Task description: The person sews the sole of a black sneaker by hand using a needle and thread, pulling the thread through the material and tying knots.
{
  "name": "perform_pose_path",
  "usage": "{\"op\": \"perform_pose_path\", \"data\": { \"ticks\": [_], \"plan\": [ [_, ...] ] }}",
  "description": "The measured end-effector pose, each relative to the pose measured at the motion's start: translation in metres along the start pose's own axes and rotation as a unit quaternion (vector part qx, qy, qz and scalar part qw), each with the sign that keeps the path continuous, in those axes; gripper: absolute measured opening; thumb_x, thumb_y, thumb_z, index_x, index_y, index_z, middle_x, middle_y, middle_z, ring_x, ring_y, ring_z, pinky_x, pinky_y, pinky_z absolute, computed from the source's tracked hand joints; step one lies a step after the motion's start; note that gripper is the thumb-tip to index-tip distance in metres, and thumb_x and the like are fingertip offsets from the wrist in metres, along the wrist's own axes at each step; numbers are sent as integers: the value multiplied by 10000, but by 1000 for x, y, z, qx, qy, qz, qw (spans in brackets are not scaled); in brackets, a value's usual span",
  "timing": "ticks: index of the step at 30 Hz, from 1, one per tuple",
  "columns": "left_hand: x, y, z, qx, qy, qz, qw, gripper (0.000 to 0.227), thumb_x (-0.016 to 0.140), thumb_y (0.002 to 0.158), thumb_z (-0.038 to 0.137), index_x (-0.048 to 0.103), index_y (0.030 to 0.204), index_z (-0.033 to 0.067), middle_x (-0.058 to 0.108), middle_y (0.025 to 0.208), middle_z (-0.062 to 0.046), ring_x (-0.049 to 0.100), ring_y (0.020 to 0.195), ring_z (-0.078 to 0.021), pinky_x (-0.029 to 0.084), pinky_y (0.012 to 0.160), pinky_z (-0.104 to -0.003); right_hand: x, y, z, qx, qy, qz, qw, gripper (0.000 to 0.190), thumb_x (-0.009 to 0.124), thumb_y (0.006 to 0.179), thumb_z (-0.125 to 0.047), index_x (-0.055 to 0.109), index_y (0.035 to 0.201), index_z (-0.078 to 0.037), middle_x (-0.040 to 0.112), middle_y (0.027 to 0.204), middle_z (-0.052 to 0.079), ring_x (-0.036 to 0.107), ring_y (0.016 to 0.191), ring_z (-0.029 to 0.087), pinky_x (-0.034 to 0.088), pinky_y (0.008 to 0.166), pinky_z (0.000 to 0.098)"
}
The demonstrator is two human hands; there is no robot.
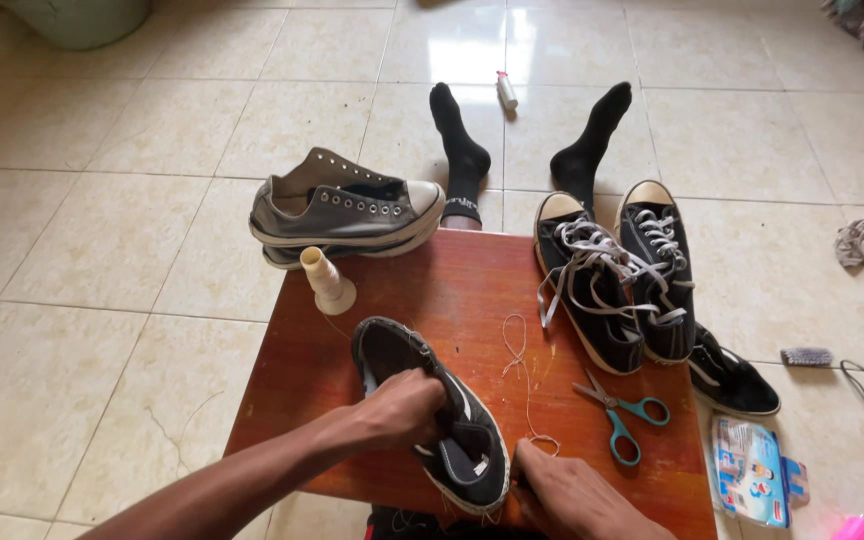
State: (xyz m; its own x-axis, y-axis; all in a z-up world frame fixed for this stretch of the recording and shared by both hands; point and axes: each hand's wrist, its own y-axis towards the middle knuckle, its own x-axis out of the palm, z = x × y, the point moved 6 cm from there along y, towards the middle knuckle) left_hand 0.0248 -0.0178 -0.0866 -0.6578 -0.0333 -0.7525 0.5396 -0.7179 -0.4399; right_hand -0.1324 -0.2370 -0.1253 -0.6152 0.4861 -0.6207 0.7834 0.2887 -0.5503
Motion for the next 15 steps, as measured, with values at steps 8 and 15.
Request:
{"op": "perform_pose_path", "data": {
  "ticks": [8, 15],
  "plan": [
    [5, -2, -9, 80, -41, 33, 995, 86, 792, 876, 105, 761, 808, 63, 803, 808, -156, 780, 742, -338, 571, 680, -469, 7, 2, 4, -17, -74, -3, 997, 273, 690, 1215, -489, 544, 1201, -259, 747, 1144, 38, 782, 1018, 351, 553, 870, 544],
    [11, 3, -16, 100, -54, 44, 992, 36, 810, 900, 131, 803, 870, 112, 851, 884, -106, 832, 828, -333, 592, 706, -459, 35, 15, 36, -48, -215, 9, 975, 260, 696, 1199, -341, 519, 1350, -224, 641, 1153, 95, 788, 966, 502, 610, 751, 680]
  ]
}}
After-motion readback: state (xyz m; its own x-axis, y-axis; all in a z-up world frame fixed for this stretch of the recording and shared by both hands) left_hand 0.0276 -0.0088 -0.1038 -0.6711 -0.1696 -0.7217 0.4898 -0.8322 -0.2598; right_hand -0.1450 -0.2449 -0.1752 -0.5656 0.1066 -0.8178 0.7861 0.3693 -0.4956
